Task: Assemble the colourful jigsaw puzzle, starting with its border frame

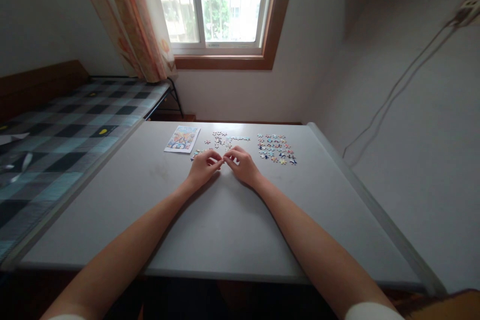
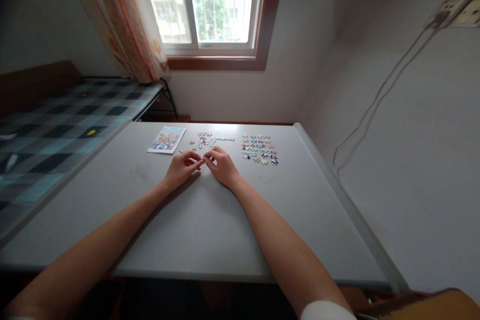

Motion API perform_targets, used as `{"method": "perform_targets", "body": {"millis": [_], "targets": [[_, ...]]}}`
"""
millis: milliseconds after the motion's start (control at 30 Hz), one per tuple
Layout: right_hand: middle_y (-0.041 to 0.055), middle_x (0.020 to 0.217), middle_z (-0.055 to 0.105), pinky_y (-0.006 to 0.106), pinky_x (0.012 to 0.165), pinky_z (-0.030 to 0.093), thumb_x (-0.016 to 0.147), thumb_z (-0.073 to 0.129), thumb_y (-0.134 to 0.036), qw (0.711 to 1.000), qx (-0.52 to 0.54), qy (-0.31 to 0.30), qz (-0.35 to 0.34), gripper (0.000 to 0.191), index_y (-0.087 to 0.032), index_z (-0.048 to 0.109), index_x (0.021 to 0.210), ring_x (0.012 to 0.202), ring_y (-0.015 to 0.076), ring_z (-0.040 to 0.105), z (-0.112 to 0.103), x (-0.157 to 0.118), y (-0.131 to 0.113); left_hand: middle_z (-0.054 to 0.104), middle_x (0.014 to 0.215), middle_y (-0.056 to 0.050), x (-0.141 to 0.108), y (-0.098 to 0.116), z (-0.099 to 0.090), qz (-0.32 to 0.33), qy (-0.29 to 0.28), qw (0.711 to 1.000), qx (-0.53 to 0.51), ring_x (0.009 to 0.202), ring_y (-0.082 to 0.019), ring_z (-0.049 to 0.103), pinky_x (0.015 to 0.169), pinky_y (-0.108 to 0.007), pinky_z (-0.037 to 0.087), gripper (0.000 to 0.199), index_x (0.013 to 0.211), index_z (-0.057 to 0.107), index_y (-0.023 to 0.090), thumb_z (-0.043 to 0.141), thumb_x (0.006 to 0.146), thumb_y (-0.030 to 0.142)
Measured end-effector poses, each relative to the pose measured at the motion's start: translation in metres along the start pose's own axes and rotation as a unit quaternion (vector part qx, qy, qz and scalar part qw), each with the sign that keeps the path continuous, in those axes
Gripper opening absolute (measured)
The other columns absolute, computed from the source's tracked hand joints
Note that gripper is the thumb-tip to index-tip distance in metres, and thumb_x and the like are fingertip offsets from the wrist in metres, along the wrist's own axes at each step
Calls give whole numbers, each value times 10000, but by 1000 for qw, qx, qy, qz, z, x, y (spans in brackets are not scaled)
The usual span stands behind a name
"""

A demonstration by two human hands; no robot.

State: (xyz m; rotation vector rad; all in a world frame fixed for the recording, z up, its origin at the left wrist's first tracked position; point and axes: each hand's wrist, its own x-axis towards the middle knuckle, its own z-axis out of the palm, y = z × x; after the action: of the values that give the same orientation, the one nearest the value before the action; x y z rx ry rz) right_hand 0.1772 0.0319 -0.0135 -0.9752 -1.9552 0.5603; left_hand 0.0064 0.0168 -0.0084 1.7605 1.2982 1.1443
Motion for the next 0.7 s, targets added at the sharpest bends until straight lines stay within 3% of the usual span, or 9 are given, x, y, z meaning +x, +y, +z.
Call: {"method": "perform_targets", "body": {"millis": [167, 333, 533, 700], "targets": [[5, 722, 638, 251, 678, 481, 882, 506, -297, 994, 78, 2, 80, 164, -184, 621, 856, 683, 128, 608, 1, 1, 3, 689, 806, -30, -1, 0, -1, 27, -5, 996, 90, 692, -158, 666, 619, -260, 526, 183, 830, 635, 180, 594, 825, 359], [6, 727, 661, 249, 649, 489, 857, 539, -293, 987, 82, 49, 126, 153, -182, 642, 877, 605, 123, 621, 0, 3, 8, 670, 951, -53, -4, 0, -3, 118, -24, 958, 262, 926, -191, 621, 858, -321, 490, 172, 966, 659, 195, 528, 867, 247], [65, 921, 710, 299, 821, 488, 825, 545, -198, 992, -15, 53, 111, 186, -188, 699, 928, 829, 164, 649, -2, 5, 7, 622, 1159, -87, -4, -1, -1, 143, -52, 947, 283, 1076, -214, 569, 978, -355, 434, 351, 1212, 579, 177, 535, 871, 247], [23, 810, 709, 279, 751, 495, 816, 556, -208, 991, -15, 37, 125, 135, -192, 685, 852, 745, 152, 645, 0, 4, 5, 624, 1201, -79, -5, 0, -1, 131, -61, 949, 281, 1122, -220, 557, 1010, -376, 415, 344, 1203, 599, 196, 529, 868, 234]]}}
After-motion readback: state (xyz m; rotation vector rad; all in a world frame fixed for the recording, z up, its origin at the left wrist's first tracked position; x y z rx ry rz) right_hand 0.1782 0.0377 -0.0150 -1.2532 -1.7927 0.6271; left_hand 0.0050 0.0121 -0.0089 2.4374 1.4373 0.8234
